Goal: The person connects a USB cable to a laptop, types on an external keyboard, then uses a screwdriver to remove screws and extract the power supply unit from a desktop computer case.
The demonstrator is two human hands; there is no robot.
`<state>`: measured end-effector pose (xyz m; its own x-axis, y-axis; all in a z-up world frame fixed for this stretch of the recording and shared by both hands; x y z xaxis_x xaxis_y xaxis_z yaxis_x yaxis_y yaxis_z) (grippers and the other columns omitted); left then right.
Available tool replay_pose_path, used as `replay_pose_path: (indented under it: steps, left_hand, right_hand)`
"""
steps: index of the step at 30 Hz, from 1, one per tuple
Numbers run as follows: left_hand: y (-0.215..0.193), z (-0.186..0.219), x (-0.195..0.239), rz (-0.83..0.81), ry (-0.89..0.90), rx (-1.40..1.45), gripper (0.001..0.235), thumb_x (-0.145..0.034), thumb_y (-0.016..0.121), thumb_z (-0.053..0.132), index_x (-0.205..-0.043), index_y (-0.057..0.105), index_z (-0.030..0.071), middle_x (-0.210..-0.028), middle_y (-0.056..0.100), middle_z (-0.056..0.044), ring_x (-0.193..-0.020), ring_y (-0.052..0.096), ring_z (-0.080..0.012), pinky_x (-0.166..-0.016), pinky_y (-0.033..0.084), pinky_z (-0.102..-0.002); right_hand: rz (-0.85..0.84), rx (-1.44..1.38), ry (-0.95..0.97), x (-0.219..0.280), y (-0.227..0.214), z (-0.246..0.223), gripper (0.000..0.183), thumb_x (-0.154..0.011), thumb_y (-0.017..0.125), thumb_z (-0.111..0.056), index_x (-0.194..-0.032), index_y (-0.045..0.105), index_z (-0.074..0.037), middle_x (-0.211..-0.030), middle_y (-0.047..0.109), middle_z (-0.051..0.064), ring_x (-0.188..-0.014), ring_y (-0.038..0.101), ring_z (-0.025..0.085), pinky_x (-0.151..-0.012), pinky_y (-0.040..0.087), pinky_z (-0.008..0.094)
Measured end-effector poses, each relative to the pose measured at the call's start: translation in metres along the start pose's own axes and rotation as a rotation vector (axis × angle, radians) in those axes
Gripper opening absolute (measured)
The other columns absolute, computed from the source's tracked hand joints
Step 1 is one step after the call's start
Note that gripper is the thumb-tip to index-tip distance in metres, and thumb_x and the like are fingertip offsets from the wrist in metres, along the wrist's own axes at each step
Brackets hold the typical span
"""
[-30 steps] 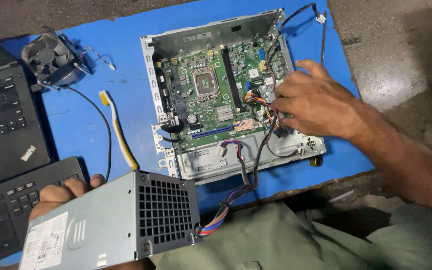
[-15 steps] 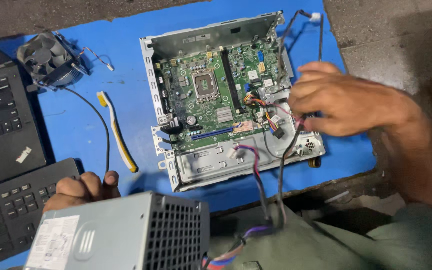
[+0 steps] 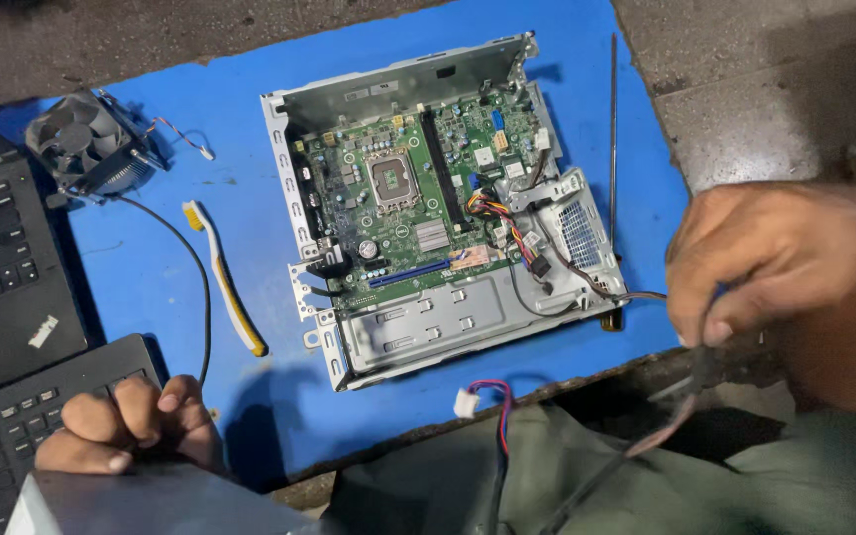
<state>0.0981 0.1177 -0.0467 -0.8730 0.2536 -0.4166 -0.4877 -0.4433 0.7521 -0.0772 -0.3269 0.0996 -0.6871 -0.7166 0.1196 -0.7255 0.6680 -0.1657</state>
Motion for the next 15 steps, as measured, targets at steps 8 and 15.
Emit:
replay_pose_path:
  steps: [8,15]
  left_hand:
    - [0.007,0.006,0.01,-0.047,-0.036,-0.127,0.017,-0.099,0.061,0.01,-0.082,0.056,0.008,-0.077,0.034,0.002,-0.073,0.043,-0.0109,-0.098,0.046,-0.039]
    - [-0.043,0.047,0.012,-0.092,0.086,-0.238,0.017,-0.098,0.062,0.015,-0.083,0.056,0.019,-0.077,0.035,0.008,-0.068,0.045,-0.0061,-0.095,0.047,-0.027]
  right_hand:
    - [0.24,0.557,-0.24,-0.035,0.023,-0.04,0.029,-0.092,0.064,-0.02,-0.111,0.071,0.0,-0.086,0.071,0.004,-0.073,0.066,0.019,-0.065,0.051,0.039]
    - [0.655,1.34,0.356,0.004,-0.006,0.018,0.013,-0.084,0.073,-0.019,-0.093,0.07,-0.011,-0.089,0.067,0.006,-0.085,0.065,0.026,-0.076,0.055,0.044]
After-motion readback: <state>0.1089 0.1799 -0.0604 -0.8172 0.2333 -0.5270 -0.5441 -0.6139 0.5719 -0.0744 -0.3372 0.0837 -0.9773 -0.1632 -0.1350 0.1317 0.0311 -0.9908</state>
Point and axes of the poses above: each hand's wrist, its own x-axis away from the middle knuckle, its own y-axis out of the palm, z = x × y, the point moved 6 cm from there along -x, towards the middle knuckle
